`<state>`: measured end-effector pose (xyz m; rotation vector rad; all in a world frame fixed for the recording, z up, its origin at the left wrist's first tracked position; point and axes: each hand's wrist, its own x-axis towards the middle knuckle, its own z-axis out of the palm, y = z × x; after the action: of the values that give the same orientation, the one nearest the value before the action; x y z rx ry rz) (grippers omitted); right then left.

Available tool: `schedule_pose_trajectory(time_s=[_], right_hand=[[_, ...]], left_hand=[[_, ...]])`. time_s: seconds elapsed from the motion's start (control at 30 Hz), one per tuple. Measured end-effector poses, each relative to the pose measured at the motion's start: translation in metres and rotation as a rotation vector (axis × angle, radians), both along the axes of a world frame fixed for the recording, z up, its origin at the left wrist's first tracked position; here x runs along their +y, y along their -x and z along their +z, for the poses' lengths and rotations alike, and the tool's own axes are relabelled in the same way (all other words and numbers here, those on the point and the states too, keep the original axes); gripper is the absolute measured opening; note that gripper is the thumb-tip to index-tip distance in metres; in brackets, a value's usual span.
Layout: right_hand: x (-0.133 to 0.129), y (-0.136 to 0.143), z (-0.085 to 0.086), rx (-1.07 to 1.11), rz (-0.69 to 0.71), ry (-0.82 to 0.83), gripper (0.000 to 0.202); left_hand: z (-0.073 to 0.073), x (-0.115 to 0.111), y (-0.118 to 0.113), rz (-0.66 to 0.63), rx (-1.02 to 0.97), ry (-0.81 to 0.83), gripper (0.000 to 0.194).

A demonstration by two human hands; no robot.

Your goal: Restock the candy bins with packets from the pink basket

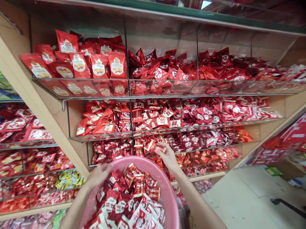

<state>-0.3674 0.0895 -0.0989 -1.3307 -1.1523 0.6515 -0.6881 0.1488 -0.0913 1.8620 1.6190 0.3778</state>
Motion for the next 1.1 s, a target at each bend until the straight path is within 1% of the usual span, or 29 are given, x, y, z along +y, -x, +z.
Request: schedule_pose_trajectory(time_s=[0.1, 0.17, 0.23, 0.33, 0.4, 0.47, 0.63, 0.73, 0.8, 0.9, 1.03, 1.1], right_hand=[[-0.017, 0.01, 0.01, 0.313, 0.009, 0.034, 0.04], [-0.028, 0.019, 0.016, 0.447, 0.052, 0.05, 0.04], [-0.036, 0.028, 0.022, 0.515, 0.099, 0.043, 0.04], [-0.04, 0.037, 0.025, 0.512, 0.123, 0.027, 0.04], [-0.04, 0.042, 0.022, 0.464, 0.098, 0.022, 0.04], [-0.039, 0.045, 0.011, 0.38, 0.078, 0.032, 0.039], [-0.036, 0.057, -0.027, 0.129, 0.185, 0.127, 0.026], [-0.033, 0.063, -0.039, -0.016, 0.211, 0.18, 0.021], [-0.029, 0.065, -0.039, -0.11, 0.209, 0.189, 0.02], [-0.026, 0.065, -0.034, -0.263, 0.189, 0.214, 0.018], [-0.029, 0.067, -0.027, -0.526, 0.177, 0.314, 0.025], [-0.033, 0.068, -0.024, -0.639, 0.159, 0.336, 0.027]], left_hand=[[-0.001, 0.0, 0.0, 0.004, -0.017, 0.006, 0.06], [-0.002, 0.0, 0.001, 0.0, -0.027, 0.011, 0.061], [-0.003, 0.0, 0.001, -0.005, -0.027, 0.012, 0.061], [-0.005, 0.0, 0.002, -0.018, -0.014, 0.008, 0.062], [-0.006, 0.0, 0.002, -0.021, -0.011, 0.005, 0.062], [-0.006, 0.0, 0.002, -0.013, -0.012, 0.0, 0.062], [-0.005, -0.001, 0.002, 0.003, -0.012, -0.006, 0.062], [-0.006, 0.0, 0.002, -0.004, -0.017, 0.006, 0.061], [-0.008, 0.001, 0.003, -0.005, -0.01, 0.005, 0.063], [-0.01, 0.002, 0.004, 0.007, 0.018, -0.011, 0.065], [-0.01, 0.002, 0.004, 0.021, 0.029, -0.021, 0.067], [-0.009, 0.002, 0.005, 0.012, 0.026, -0.022, 0.066]])
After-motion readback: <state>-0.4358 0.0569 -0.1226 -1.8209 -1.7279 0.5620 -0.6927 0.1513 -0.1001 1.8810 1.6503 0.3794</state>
